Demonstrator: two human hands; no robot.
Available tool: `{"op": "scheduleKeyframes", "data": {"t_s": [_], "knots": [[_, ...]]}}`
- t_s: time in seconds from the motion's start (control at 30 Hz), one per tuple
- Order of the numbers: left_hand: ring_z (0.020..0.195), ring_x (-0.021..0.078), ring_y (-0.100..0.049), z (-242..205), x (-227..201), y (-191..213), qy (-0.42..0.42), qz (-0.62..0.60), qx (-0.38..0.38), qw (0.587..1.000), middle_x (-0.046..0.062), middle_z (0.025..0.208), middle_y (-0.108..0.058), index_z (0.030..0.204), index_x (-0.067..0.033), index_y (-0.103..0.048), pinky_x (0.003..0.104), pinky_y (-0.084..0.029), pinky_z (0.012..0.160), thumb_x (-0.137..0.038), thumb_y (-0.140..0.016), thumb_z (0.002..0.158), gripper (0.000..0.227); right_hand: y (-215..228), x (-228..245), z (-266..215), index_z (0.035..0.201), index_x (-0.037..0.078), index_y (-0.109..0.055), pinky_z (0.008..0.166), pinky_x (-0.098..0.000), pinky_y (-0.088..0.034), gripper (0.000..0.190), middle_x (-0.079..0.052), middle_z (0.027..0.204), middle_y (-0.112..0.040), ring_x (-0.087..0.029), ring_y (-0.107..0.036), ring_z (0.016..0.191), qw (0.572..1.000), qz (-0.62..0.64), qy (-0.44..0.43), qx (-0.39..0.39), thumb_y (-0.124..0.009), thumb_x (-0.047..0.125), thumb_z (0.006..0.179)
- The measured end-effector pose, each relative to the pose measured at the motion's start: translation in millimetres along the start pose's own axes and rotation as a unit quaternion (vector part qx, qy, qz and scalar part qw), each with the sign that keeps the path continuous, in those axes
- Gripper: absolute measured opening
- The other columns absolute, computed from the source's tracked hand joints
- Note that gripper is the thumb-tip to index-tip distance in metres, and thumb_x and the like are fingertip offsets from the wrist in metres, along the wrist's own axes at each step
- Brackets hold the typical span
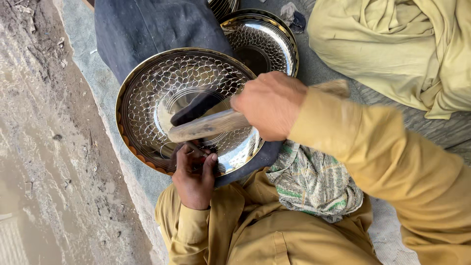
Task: The person uses a hammer and a small metal punch to create a textured pattern on a round metal plate. They repeatedly strike the punch against the plate's surface while rotating it to cover different areas.
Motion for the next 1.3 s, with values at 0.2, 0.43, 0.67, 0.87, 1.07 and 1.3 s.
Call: {"op": "scheduleKeyframes", "data": {"t_s": [0.2,0.43,0.67,0.87,1.07,1.3], "knots": [[0.094,0.0138,-0.077,17,-2,-16,-0.002,-0.013,0.110,0.994,0.009,0.101,-0.080,0.130,-0.0010,-0.064,0.028,-0.061,0.082,-0.001,-0.077,0.086,0.046,-13,-25,-22,0.102,0.007,-0.067,0.067,-0.0434,-0.061,0.036,-0.013,0.075,-0.073,-0.031,-0.076,0.067,0.996,0.061,-0.070,0.010,-0.069,-0.001,0.068],[0.102,0.0152,-0.077,22,-15,-17,-0.051,-0.055,0.180,0.981,0.011,0.110,-0.079,0.134,0.0000,-0.062,0.029,-0.061,0.087,0.002,-0.073,0.092,0.043,-49,-27,-81,0.106,0.007,-0.063,0.065,-0.0522,-0.058,0.049,-0.022,0.077,-0.073,-0.043,-0.072,0.074,0.969,0.194,-0.131,-0.072,-0.074,0.000,0.059],[0.096,0.0139,-0.075,19,-9,-7,-0.060,-0.025,0.176,0.982,0.012,0.105,-0.078,0.138,-0.0007,-0.061,0.028,-0.059,0.084,0.005,-0.073,0.090,0.050,-34,-32,-91,0.116,0.002,-0.053,0.065,-0.0553,-0.055,0.050,-0.025,0.082,-0.072,-0.047,-0.070,0.076,0.958,0.176,-0.142,-0.178,-0.074,0.002,0.070],[0.096,0.0115,-0.076,19,-2,-13,-0.013,-0.013,0.161,0.987,0.008,0.103,-0.079,0.134,-0.0017,-0.063,0.026,-0.061,0.082,0.004,-0.073,0.089,0.047,-37,-26,-67,0.108,0.006,-0.058,0.070,-0.0532,-0.057,0.046,-0.021,0.077,-0.072,-0.042,-0.073,0.075,0.983,0.147,-0.104,-0.032,-0.069,-0.003,0.065],[0.093,0.0121,-0.076,15,-14,-12,-0.031,-0.033,0.083,0.996,0.008,0.104,-0.077,0.135,-0.0009,-0.056,0.026,-0.061,0.080,0.000,-0.077,0.087,0.052,-15,-22,-52,0.111,0.007,-0.059,0.067,-0.0566,-0.055,0.053,-0.022,0.079,-0.071,-0.045,-0.070,0.074,0.991,0.094,-0.079,-0.047,-0.073,-0.003,0.061],[0.093,0.0139,-0.076,10,-9,-16,-0.047,-0.025,0.085,0.995,0.009,0.103,-0.078,0.140,0.0001,-0.060,0.028,-0.060,0.081,0.003,-0.075,0.089,0.053,-1,-13,-39,0.115,0.000,-0.058,0.062,-0.0499,-0.058,0.047,-0.018,0.078,-0.072,-0.038,-0.073,0.067,0.989,0.081,-0.059,-0.105,-0.070,-0.006,0.070]]}}
Point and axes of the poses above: each hand's wrist, its own z-axis towards the middle knuckle, its own y-axis out of the back of the hand, x = y × z, the point moved 7 cm from there along z, towards the middle knuckle
